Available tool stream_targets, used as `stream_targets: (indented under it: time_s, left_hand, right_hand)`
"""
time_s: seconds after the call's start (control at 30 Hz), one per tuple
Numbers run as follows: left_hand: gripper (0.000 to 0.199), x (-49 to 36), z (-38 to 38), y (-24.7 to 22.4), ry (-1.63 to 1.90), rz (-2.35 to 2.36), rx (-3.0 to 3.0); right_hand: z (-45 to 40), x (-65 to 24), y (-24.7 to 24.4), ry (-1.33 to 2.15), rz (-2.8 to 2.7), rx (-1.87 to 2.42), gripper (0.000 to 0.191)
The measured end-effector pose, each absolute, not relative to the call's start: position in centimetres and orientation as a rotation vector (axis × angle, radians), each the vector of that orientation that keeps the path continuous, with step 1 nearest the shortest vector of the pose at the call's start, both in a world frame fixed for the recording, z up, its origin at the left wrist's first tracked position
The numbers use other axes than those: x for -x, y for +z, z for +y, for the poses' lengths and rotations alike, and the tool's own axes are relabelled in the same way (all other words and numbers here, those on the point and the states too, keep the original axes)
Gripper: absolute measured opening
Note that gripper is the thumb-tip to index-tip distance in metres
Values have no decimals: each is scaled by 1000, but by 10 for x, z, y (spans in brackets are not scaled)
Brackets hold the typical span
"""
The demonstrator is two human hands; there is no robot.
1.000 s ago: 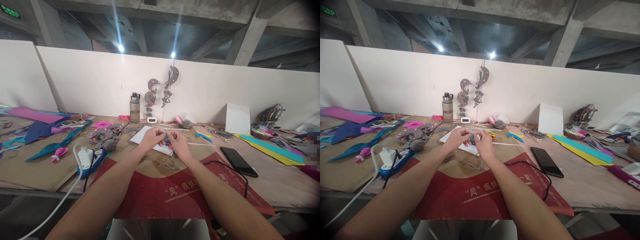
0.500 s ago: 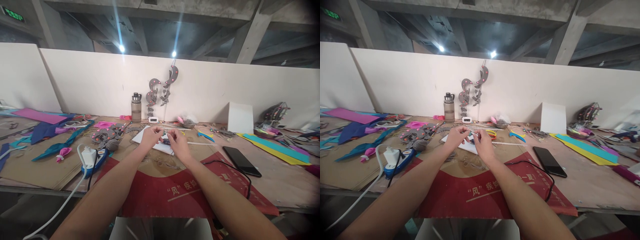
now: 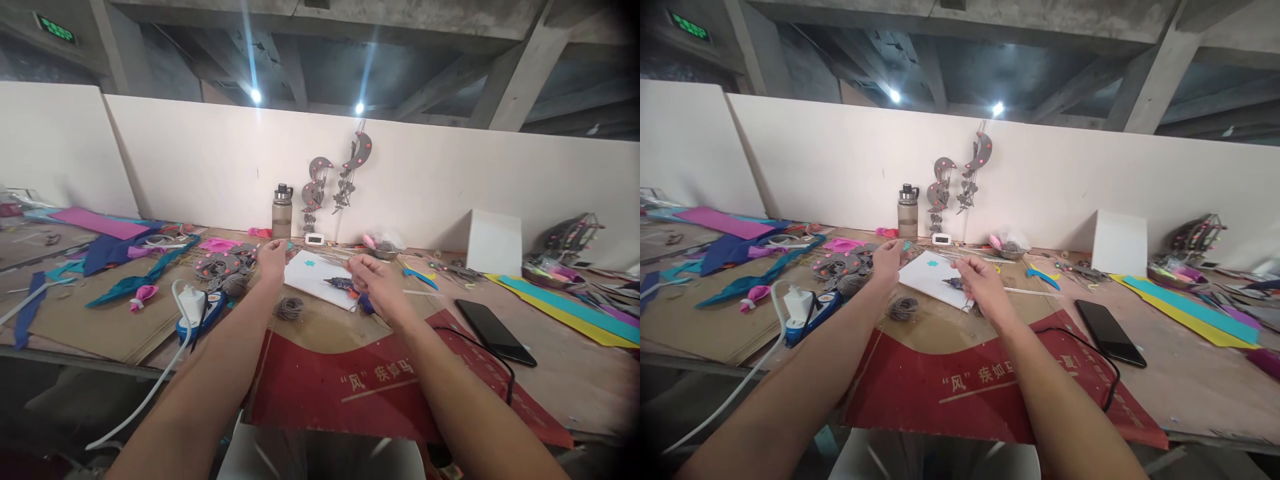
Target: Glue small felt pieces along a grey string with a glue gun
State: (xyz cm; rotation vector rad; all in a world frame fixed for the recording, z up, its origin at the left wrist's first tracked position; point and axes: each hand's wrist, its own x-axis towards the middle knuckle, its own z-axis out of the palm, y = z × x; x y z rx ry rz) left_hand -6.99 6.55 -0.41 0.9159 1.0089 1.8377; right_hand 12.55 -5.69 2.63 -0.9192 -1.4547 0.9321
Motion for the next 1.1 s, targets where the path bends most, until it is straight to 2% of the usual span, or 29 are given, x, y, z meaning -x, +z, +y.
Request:
stream_targets:
  time_s: [0.13, 0.27, 0.33, 0.43, 0.53, 0.67, 0.77, 0.9, 1.1]
  left_hand:
    - [18, 87, 72, -2, 1939, 900, -654]
    - [18, 94, 76, -1, 1991, 767, -531]
    - [16, 92, 74, 1, 1969, 658, -529]
    - [16, 84, 68, 5, 1898, 540, -560]
    - [16, 72, 59, 9, 1805, 493, -665]
    - [16, 56, 50, 10, 1683, 454, -794]
    - [15, 47, 47, 9, 1620, 435, -831]
    - [11, 43, 47, 7, 1566, 419, -845]
    - [13, 43, 42, 10, 1549, 446, -843]
  right_hand:
    - [-73, -142, 49, 1070, -1434, 599, 17]
    - [-88, -161, 59, 1175, -1645, 447, 13]
    - [-93, -163, 59, 1345, -1871, 485, 15]
    - [-94, -155, 58, 1494, -2275, 726, 28]
    - [-84, -143, 52, 1013, -2402, 1061, 31]
    - [-61, -144, 39, 232, -2118, 1553, 37]
    - [-45, -154, 30, -110, -1998, 1871, 37]
    - [-29, -164, 14, -33, -2129, 2182, 40]
    - [-13, -166, -17, 306, -1910, 1987, 25]
